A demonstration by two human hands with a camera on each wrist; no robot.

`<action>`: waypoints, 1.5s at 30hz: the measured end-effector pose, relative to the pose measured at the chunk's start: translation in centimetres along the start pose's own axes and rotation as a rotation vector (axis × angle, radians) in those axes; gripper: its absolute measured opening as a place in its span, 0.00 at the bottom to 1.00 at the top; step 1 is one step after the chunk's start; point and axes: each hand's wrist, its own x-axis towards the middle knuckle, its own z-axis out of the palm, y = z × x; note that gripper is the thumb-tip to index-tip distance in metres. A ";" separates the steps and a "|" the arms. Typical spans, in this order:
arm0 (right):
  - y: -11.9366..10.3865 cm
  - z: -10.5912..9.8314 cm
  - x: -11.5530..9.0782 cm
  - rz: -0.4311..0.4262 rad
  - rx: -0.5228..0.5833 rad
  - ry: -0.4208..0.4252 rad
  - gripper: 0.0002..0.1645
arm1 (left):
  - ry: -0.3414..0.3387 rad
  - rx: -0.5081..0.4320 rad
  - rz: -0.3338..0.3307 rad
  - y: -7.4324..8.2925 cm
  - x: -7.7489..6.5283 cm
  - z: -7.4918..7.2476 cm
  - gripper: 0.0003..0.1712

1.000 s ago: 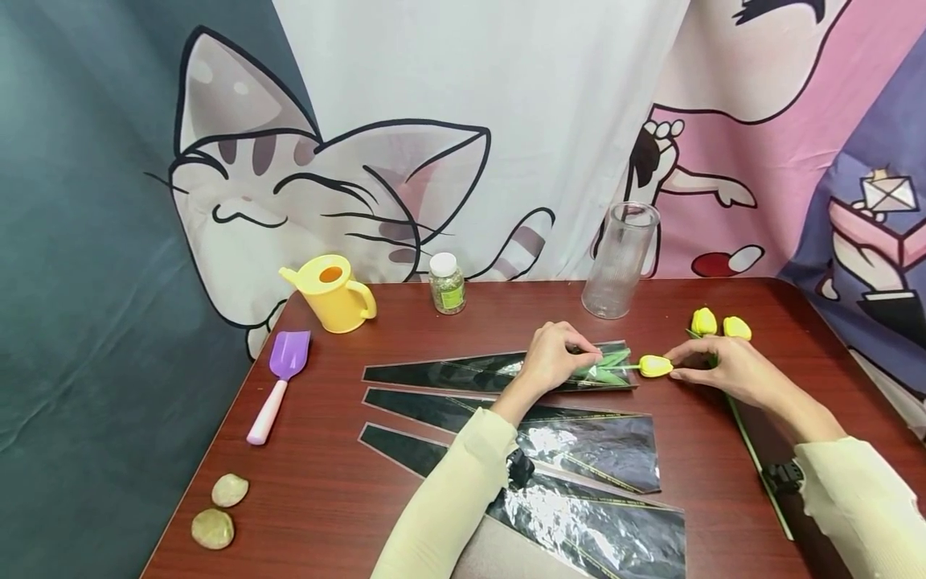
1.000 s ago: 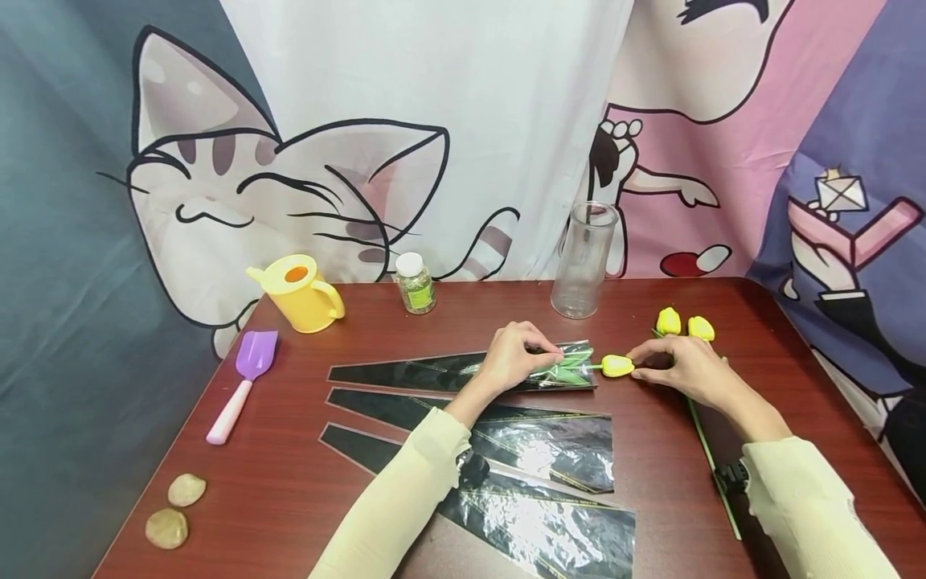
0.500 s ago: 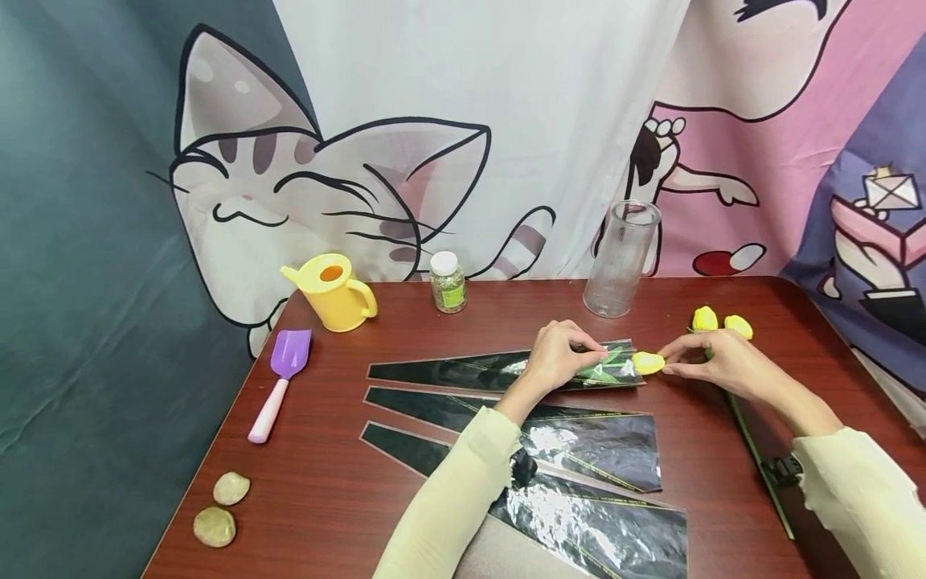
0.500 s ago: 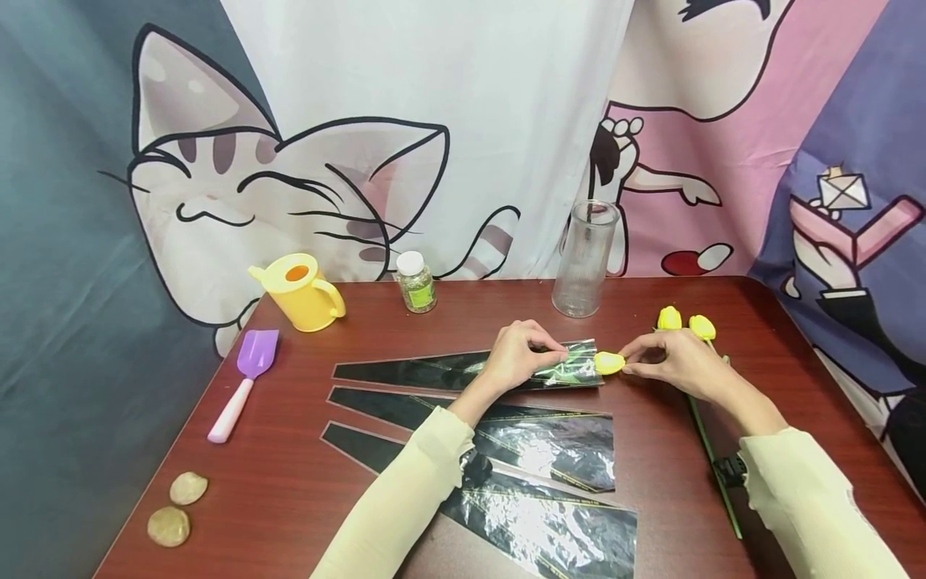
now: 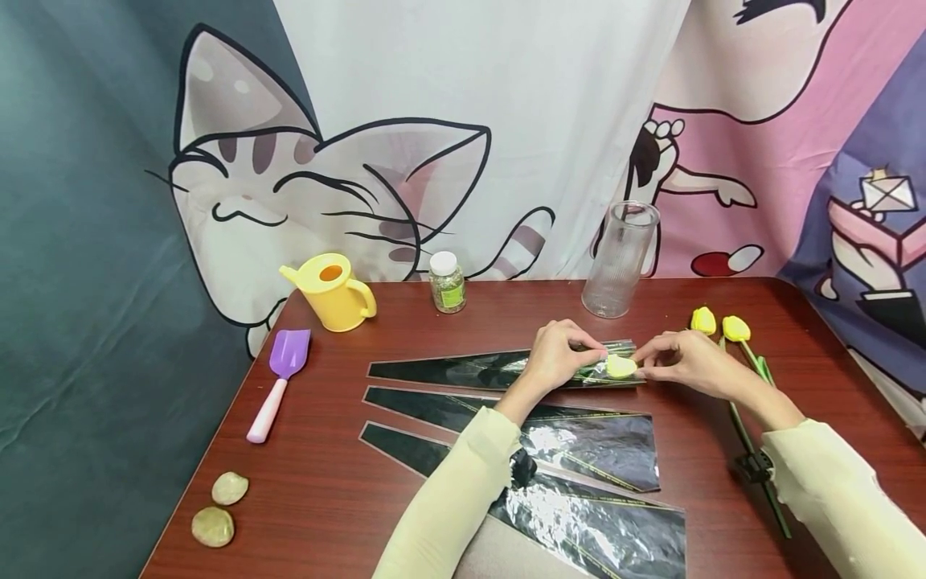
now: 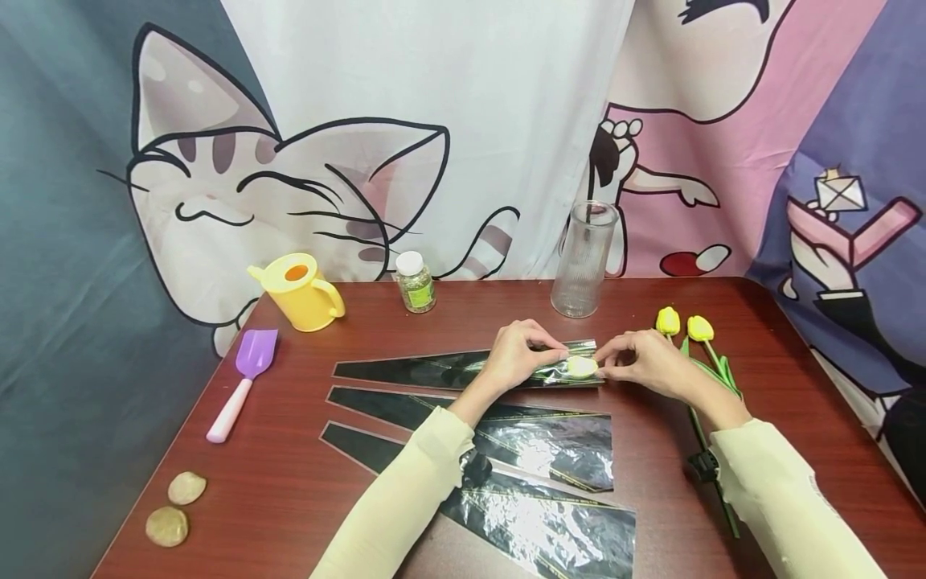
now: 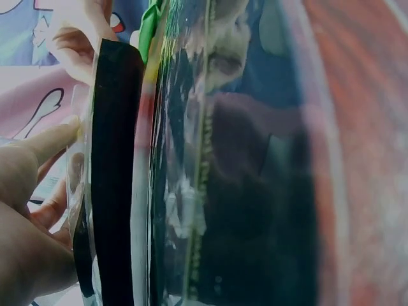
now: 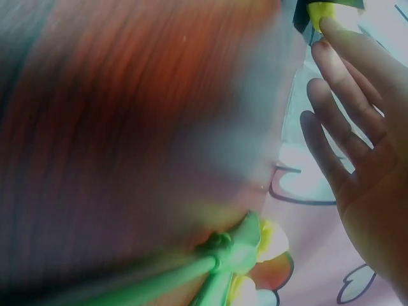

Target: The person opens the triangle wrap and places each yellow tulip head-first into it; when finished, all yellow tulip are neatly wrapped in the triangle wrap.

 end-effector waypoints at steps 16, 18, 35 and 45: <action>-0.3 0.2 -0.2 -0.015 -0.043 -0.014 0.11 | -0.021 -0.009 0.005 0.2 -0.1 0.1 0.04; -0.4 0.0 -0.4 -0.012 -0.062 -0.015 0.12 | -0.029 -0.020 -0.008 0.1 -0.1 0.1 0.05; -2.3 -2.0 -2.4 0.130 -0.153 0.089 0.30 | -0.130 -0.069 -0.087 0.4 -0.7 -2.0 0.13; -3.2 -2.2 -4.0 0.171 -0.204 0.092 0.28 | -0.119 0.006 -0.004 0.4 -3.1 -5.6 0.14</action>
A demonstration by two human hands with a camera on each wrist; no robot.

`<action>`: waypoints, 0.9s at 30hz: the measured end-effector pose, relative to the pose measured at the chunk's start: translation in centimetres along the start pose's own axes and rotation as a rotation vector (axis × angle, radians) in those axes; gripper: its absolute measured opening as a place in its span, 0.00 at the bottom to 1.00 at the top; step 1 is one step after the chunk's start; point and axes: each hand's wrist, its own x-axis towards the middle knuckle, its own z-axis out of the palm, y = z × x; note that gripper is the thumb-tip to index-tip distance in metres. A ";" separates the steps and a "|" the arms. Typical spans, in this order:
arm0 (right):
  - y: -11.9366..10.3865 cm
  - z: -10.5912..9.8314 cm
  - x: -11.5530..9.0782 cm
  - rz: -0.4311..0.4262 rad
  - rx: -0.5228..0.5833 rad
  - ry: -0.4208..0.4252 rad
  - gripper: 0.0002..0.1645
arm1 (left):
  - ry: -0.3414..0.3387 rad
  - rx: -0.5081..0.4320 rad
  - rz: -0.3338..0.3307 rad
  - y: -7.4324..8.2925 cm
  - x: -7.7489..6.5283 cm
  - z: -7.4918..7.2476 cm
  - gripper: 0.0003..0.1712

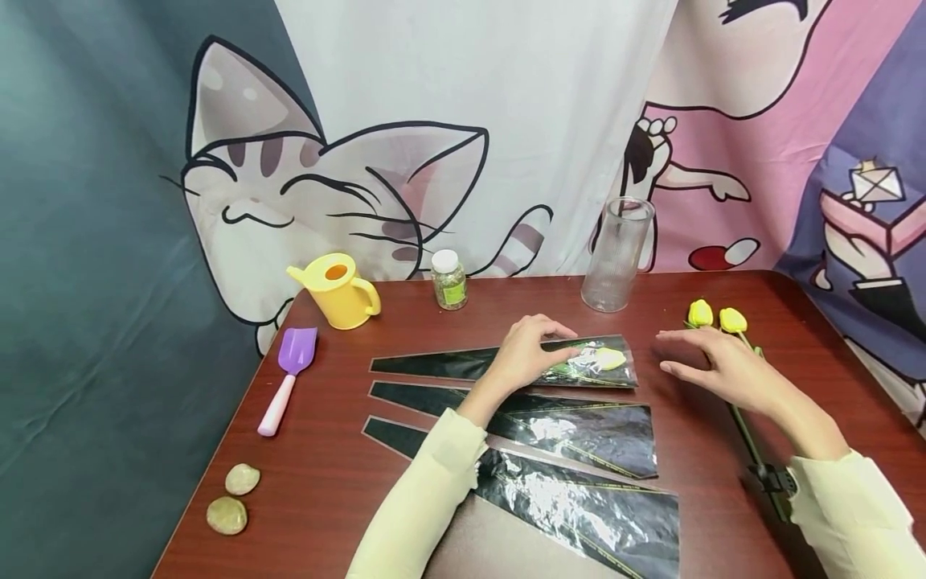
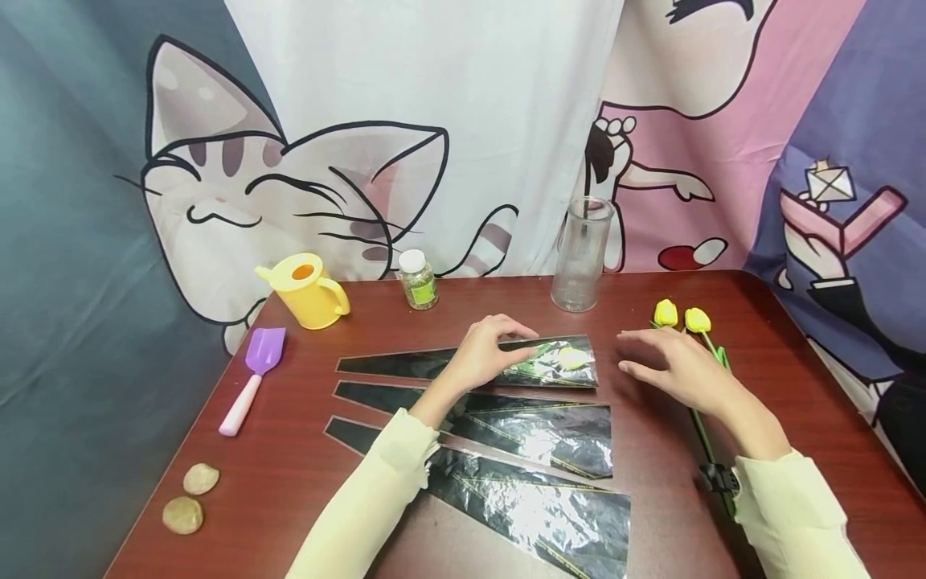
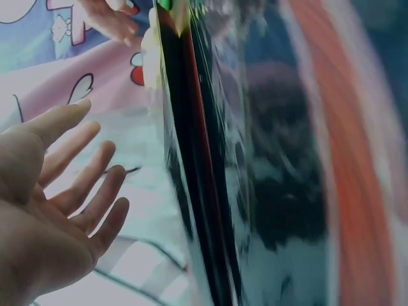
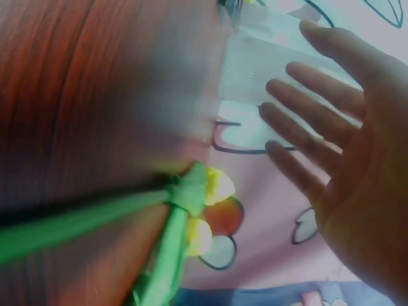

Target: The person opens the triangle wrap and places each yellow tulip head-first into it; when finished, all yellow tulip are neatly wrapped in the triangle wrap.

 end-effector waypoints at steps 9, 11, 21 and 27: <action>-1.3 -1.5 -2.7 0.148 -0.164 0.121 0.23 | -0.070 0.189 0.074 0.8 -4.9 -1.2 0.13; -1.2 -1.7 -3.1 0.181 -0.163 0.143 0.22 | -0.105 0.227 0.115 1.7 -5.2 -0.4 0.13; -0.3 -1.7 -3.9 0.272 -0.104 0.179 0.17 | -0.252 0.340 0.205 5.7 -4.5 4.5 0.18; -0.4 -2.3 -3.7 0.304 -0.078 0.182 0.17 | -0.277 0.365 0.218 6.2 -3.9 6.1 0.19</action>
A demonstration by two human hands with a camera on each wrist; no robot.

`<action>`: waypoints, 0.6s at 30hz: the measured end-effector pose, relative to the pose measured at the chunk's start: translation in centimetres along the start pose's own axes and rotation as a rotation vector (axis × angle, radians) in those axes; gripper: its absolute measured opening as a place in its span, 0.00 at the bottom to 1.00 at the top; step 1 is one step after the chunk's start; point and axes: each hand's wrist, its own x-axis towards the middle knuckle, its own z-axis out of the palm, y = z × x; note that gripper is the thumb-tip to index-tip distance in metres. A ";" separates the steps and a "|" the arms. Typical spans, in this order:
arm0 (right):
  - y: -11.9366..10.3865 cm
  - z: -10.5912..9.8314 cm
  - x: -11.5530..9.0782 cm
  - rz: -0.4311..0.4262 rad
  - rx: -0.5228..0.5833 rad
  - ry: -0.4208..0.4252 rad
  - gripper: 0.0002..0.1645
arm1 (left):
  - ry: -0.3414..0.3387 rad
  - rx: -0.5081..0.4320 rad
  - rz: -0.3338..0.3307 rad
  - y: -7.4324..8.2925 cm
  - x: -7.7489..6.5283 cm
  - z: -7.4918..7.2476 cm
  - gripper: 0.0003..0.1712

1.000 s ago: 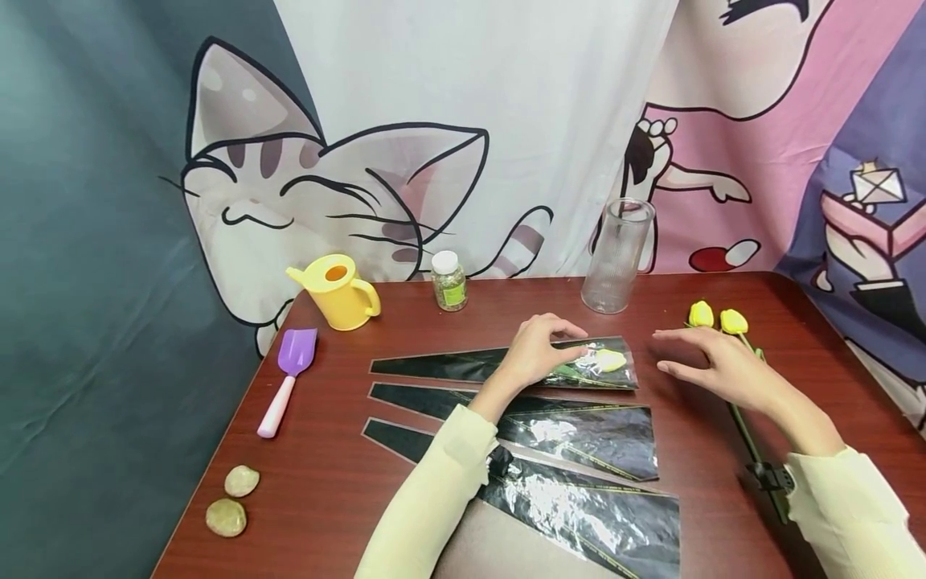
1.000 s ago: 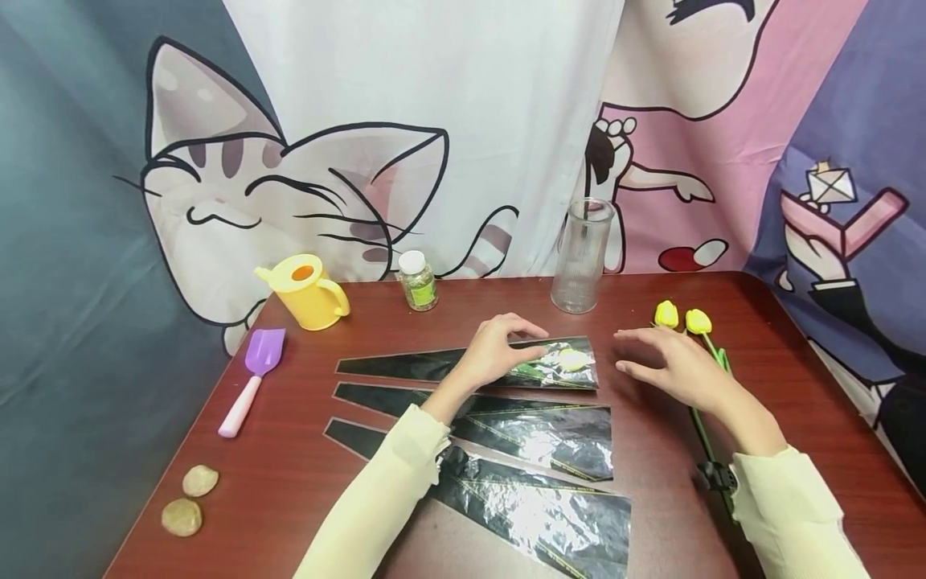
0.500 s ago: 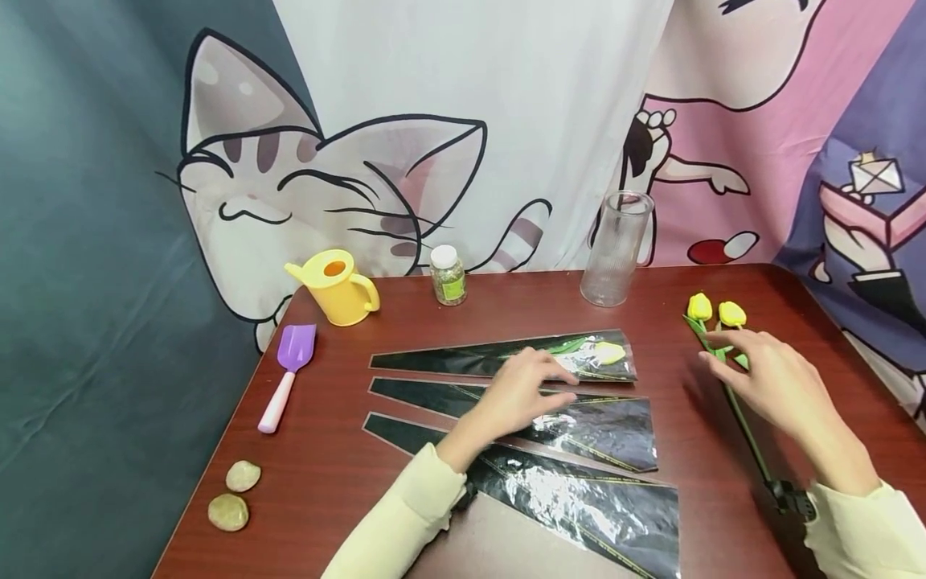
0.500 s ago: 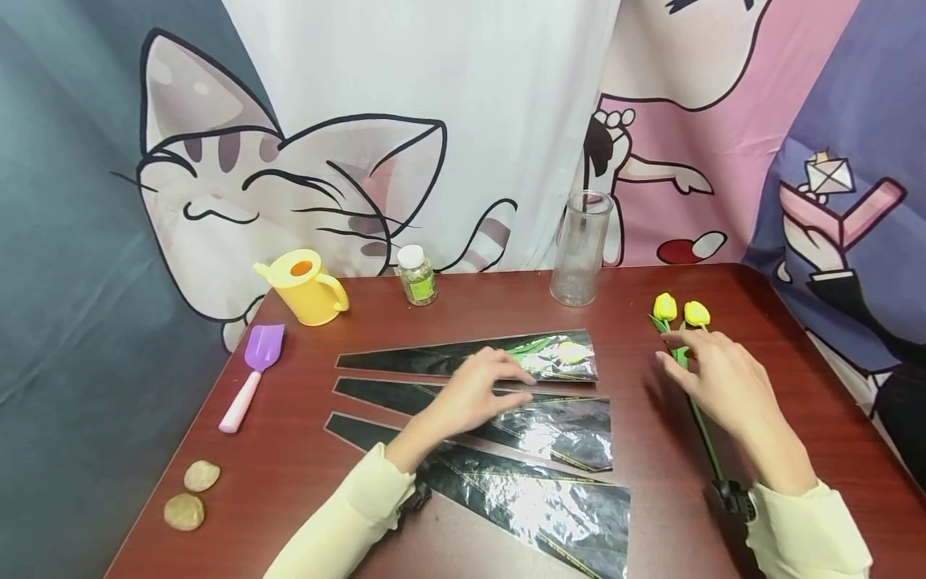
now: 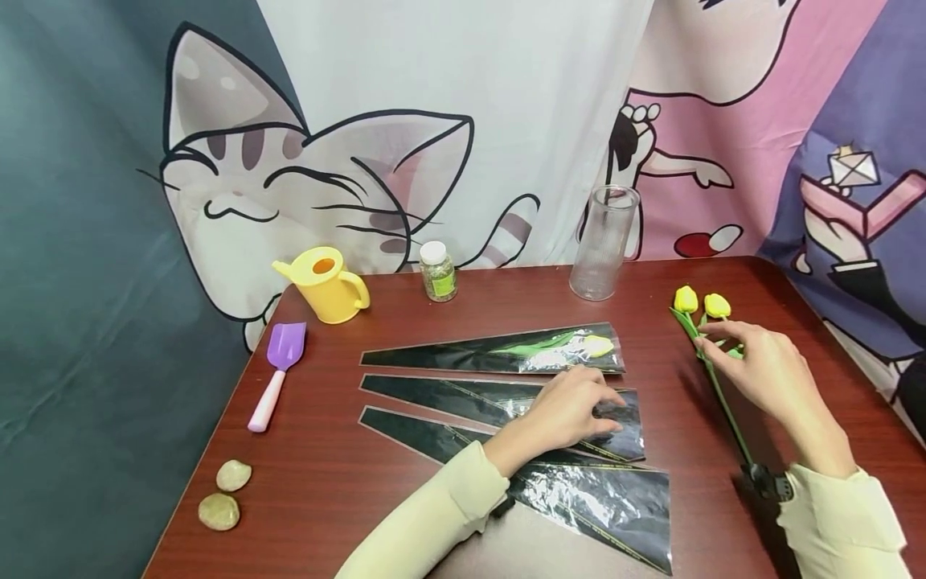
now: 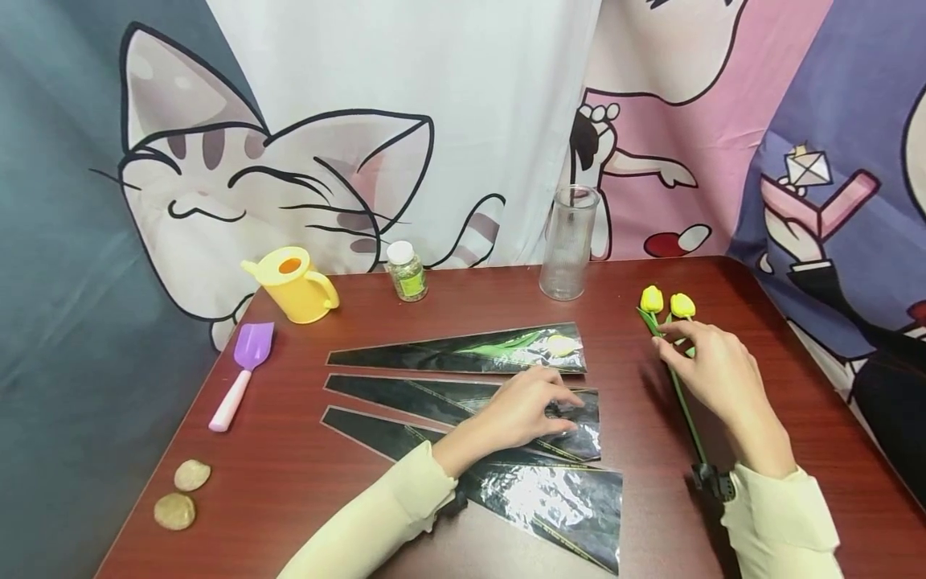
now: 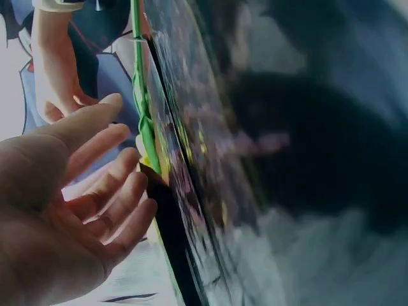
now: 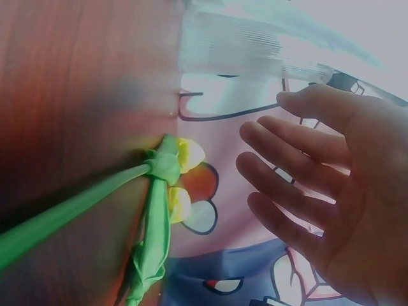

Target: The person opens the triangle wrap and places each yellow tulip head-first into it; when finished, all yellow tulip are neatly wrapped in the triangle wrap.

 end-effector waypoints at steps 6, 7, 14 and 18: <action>-0.1 0.2 0.3 0.007 0.020 -0.002 0.17 | -0.040 0.013 -0.030 -0.5 0.5 1.0 0.19; 0.0 0.3 0.3 0.002 0.022 -0.001 0.17 | -0.048 0.018 -0.034 -0.5 0.5 1.0 0.18; 0.2 0.6 0.4 -0.027 0.023 0.014 0.15 | -0.049 0.055 -0.029 -0.6 0.4 1.2 0.15; 0.3 0.5 0.4 -0.032 0.019 0.012 0.15 | -0.037 0.040 -0.030 -0.5 0.4 1.2 0.11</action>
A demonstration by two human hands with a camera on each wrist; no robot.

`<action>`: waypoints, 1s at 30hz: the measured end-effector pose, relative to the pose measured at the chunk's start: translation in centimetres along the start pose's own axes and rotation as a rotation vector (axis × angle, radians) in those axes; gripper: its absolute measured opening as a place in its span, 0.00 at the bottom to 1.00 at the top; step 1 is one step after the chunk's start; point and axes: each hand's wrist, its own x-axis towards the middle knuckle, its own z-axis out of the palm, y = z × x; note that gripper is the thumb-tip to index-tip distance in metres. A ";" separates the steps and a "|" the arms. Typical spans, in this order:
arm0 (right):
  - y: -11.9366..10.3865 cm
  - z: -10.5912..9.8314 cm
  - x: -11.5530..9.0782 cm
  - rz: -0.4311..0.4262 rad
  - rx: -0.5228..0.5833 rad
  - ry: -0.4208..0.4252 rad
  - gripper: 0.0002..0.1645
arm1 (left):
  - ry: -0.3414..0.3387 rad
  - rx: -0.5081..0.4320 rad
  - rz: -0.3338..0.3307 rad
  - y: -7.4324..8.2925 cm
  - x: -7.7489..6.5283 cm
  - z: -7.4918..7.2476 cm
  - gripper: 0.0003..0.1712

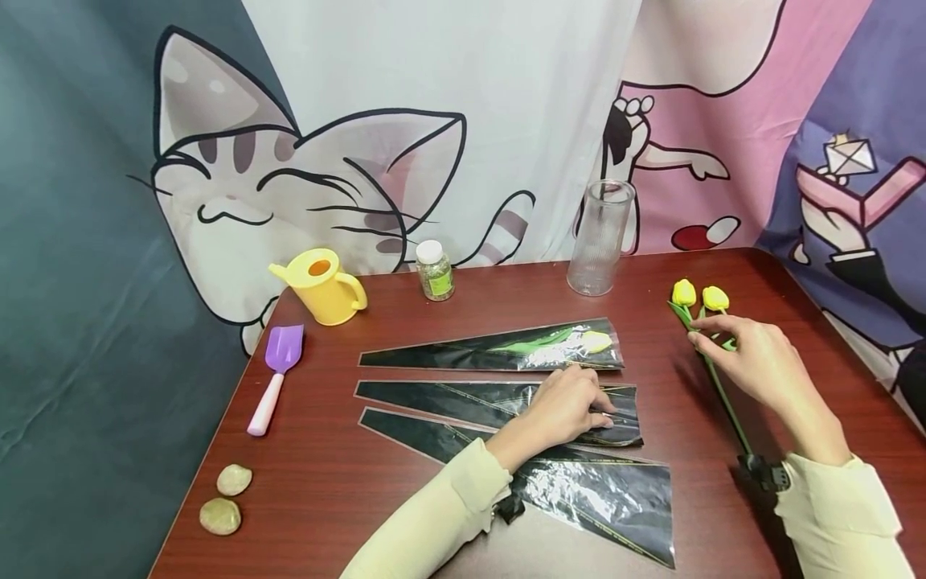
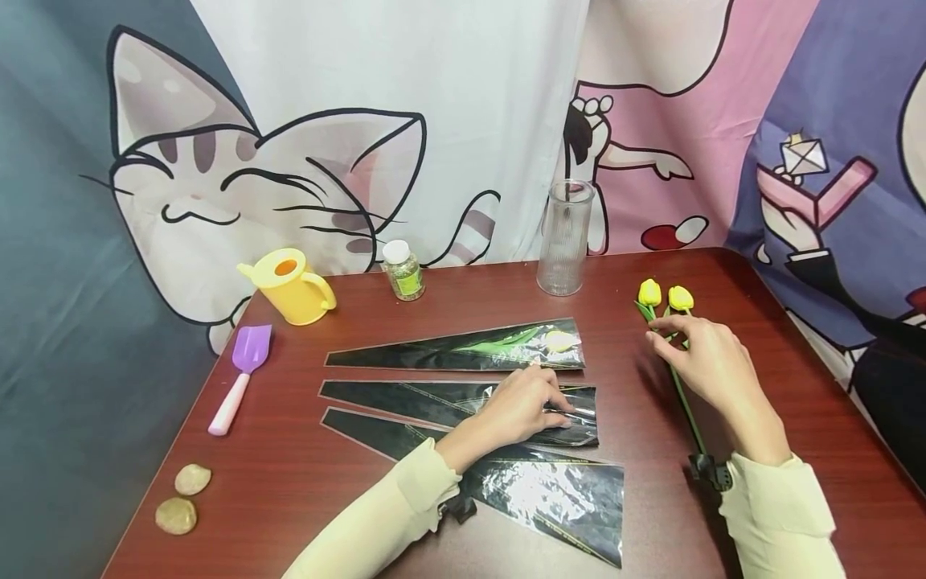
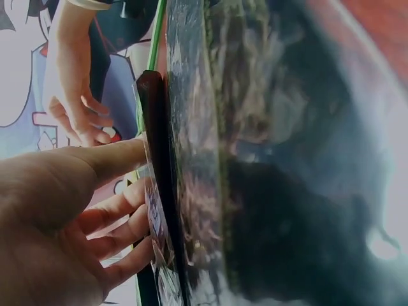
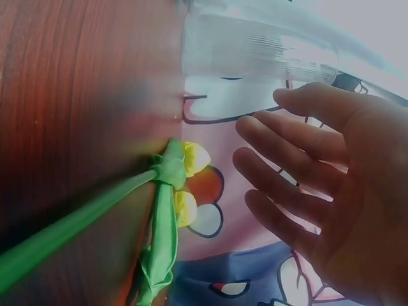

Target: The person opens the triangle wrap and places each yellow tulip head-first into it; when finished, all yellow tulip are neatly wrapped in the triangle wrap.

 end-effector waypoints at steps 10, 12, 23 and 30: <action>1.1 -0.3 0.1 0.032 -0.152 -0.042 0.13 | 0.084 -0.052 0.001 -0.3 -0.3 -0.6 0.04; 1.5 -0.3 0.4 -0.006 -0.195 -0.035 0.11 | 0.102 -0.061 -0.002 -0.4 -0.3 -0.7 0.04; 6.0 1.3 3.3 -0.710 -0.273 -0.095 0.25 | 0.136 -0.083 -0.012 -0.8 -0.4 -1.1 0.04; 6.8 1.5 3.3 -0.922 -0.337 -0.102 0.18 | 0.152 -0.089 0.009 -0.7 -0.3 -1.2 0.05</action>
